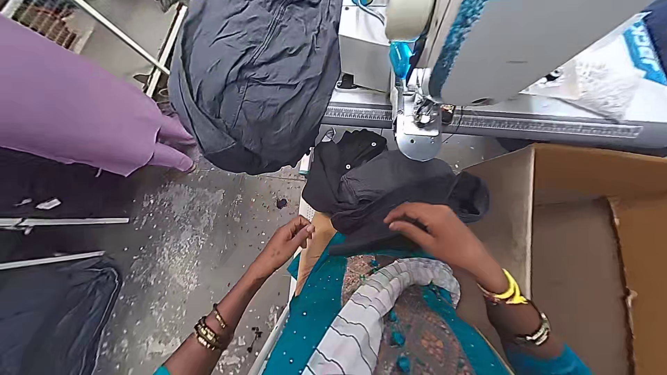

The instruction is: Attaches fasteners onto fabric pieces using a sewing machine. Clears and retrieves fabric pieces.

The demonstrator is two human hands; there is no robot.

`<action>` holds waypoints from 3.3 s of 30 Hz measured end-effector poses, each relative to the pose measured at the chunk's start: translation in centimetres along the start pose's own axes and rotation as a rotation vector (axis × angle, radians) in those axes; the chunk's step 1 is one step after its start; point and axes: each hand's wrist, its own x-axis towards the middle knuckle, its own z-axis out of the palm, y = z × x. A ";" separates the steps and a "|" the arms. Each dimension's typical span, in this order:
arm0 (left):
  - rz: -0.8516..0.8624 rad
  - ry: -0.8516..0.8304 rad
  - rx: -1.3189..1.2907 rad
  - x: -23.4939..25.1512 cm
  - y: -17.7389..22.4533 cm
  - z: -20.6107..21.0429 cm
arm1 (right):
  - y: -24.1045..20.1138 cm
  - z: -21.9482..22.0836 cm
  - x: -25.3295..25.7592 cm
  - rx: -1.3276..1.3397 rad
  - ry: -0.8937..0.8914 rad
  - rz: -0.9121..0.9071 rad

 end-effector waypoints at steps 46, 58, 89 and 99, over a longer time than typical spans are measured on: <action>0.521 0.496 -0.118 12.7 15.8 1.7 | 6.7 -14.7 5.9 -0.478 0.695 0.240; 0.523 0.484 -0.124 12.8 14.8 1.7 | 10.0 -14.2 6.5 -0.667 0.655 0.111; 0.482 0.171 -0.088 12.0 19.2 4.4 | 1.8 -7.5 6.2 0.135 0.431 0.059; 0.474 0.246 -0.155 12.6 18.8 5.5 | -0.4 -8.8 9.1 -0.169 0.373 0.382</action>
